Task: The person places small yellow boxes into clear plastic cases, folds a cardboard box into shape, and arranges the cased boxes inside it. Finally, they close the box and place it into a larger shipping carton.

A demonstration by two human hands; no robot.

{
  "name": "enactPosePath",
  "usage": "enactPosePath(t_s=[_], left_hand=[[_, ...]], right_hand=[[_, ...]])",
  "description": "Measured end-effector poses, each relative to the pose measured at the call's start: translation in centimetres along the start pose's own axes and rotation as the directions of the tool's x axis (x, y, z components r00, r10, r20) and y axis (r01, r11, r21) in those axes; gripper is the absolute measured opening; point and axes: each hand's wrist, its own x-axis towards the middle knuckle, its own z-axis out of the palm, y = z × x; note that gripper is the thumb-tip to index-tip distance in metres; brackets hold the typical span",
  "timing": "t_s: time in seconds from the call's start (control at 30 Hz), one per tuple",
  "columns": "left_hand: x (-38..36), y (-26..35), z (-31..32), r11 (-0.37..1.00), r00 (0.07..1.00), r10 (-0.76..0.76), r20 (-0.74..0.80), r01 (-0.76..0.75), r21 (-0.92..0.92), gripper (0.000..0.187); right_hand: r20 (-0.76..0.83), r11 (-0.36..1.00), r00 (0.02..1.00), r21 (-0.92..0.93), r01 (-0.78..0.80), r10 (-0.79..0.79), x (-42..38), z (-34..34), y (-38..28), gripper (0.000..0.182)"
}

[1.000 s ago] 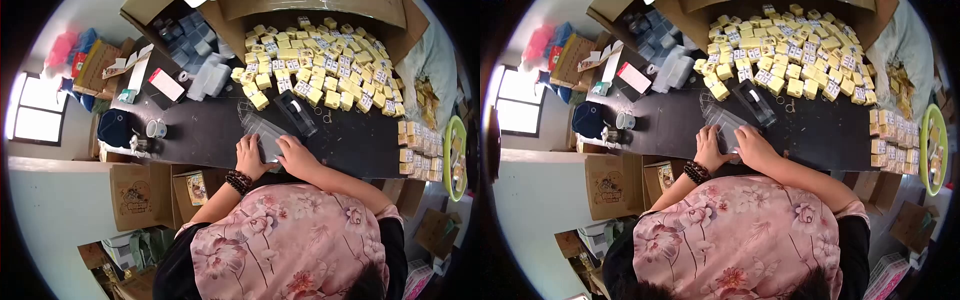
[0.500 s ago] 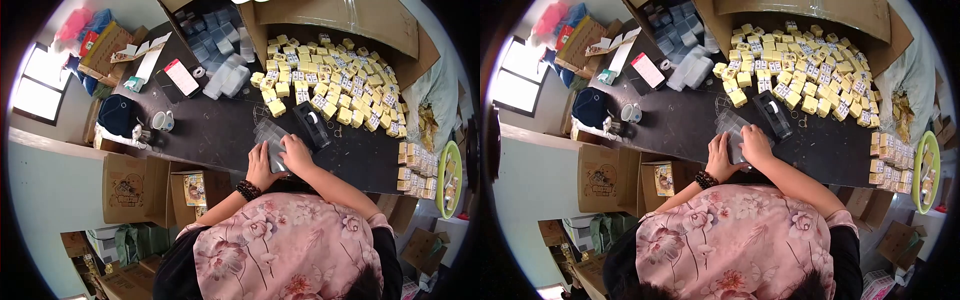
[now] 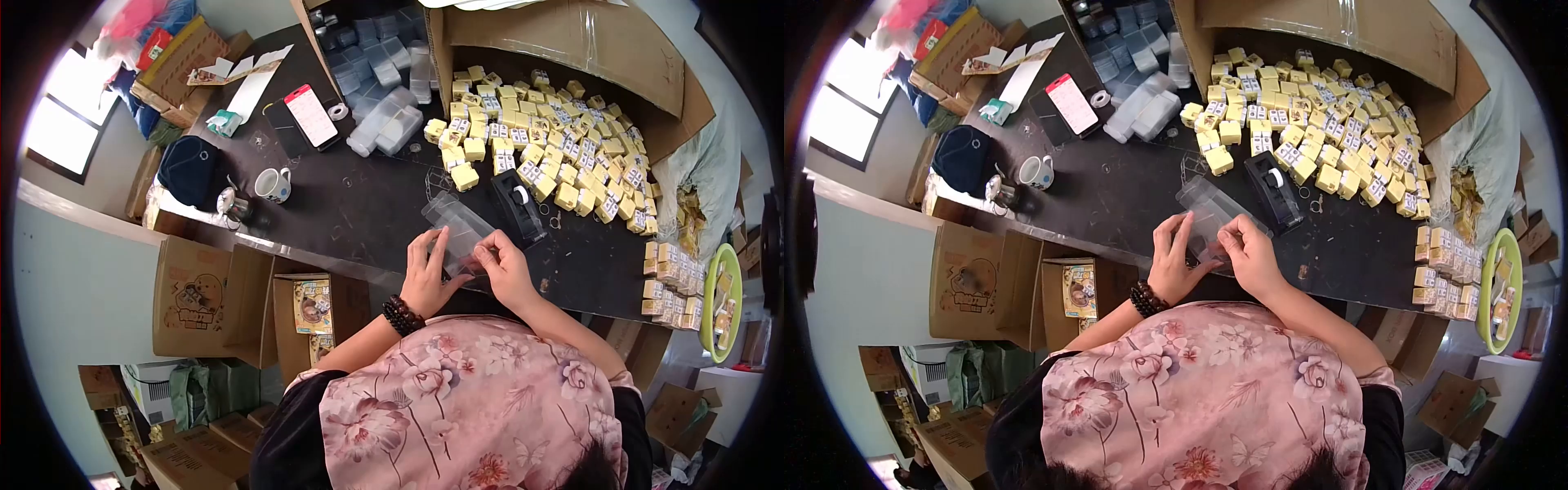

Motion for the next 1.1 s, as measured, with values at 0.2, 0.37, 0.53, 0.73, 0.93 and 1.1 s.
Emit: enactPosePath(t_s=[0.2, 0.37, 0.53, 0.73, 0.93, 1.1], left_hand=[[-0.4, -0.6, -1.0, 0.996, 0.999, -0.036, -0.021, 0.034, -0.084, 0.053], [1.7, 0.7, -3.6, 0.886, 0.967, 0.153, 0.203, -0.043, -0.462, 0.034], [3.7, 0.2, -6.7, 0.835, 0.910, 0.226, 0.348, 0.003, -0.550, 0.036], [5.1, -1.2, -8.9, 0.887, 0.903, 0.269, 0.335, -0.096, -0.452, 0.022], [4.7, 0.5, -9.9, 0.619, 0.675, -0.320, 0.664, 0.680, -0.393, 0.018], [2.7, -2.2, -5.2, 0.455, 0.487, -0.110, 0.866, 0.799, -0.392, 0.032]], right_hand=[[0.231, 0.996, 0.969, -0.003, -0.092, 0.090, -0.7, -1.6, 0.1, 0.019], [0.690, 0.741, 0.663, 0.275, -0.612, 0.291, 0.9, -3.8, -2.3, 0.077], [0.583, 0.800, 0.752, 0.271, -0.535, 0.306, 2.7, -3.3, -3.3, 0.050], [0.705, 0.643, 0.649, 0.362, -0.675, 0.285, 4.0, -1.0, 0.0, 0.039], [0.311, 0.983, 0.947, -0.132, 0.131, -0.085, 4.6, -3.0, -2.2, 0.034], [-0.339, 0.972, 0.927, -0.218, 0.090, -0.161, 3.7, -15.0, -3.6, 0.019]])
